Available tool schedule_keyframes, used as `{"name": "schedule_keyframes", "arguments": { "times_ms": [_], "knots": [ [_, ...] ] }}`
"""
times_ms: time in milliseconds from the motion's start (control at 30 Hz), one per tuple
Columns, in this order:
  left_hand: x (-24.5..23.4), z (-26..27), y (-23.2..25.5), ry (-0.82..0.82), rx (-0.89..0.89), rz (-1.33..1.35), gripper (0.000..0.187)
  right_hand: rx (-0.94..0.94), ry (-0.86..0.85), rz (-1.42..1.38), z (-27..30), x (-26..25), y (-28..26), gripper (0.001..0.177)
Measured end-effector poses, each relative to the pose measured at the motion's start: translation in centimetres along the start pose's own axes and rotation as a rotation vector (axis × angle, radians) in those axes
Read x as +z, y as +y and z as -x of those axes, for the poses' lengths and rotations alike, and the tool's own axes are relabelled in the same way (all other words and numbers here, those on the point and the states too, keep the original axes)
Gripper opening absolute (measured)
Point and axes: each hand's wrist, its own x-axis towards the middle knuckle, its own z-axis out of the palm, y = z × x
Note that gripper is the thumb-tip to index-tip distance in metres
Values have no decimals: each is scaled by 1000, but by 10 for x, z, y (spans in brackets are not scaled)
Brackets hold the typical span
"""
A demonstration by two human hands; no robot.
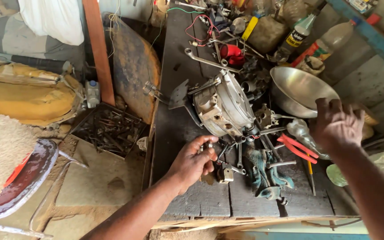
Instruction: The person cleans various small metallic engine components and a carburetor assembly on a workbench using a liquid from a plastic bottle, a cloth, and a metal scraper.
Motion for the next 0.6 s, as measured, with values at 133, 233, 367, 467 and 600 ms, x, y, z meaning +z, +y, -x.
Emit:
{"name": "schedule_keyframes", "arguments": {
  "times_ms": [133,233,367,467,600],
  "knots": [
    [-5,-5,-1,24,79,138,41,148,-164,-324,50,-5,-40,21],
    [-11,-6,4,57,63,267,35,-149,-397,-100,98,-26,-87,25],
    [-14,-7,10,133,-2,421,31,10,49,-619,147,-47,-131,44],
    [-14,-10,6,90,-17,507,29,342,-146,-731,147,-38,-128,26],
    [-17,-13,3,71,-16,617,27,608,-80,-1101,144,-31,-121,23]
  ]
}}
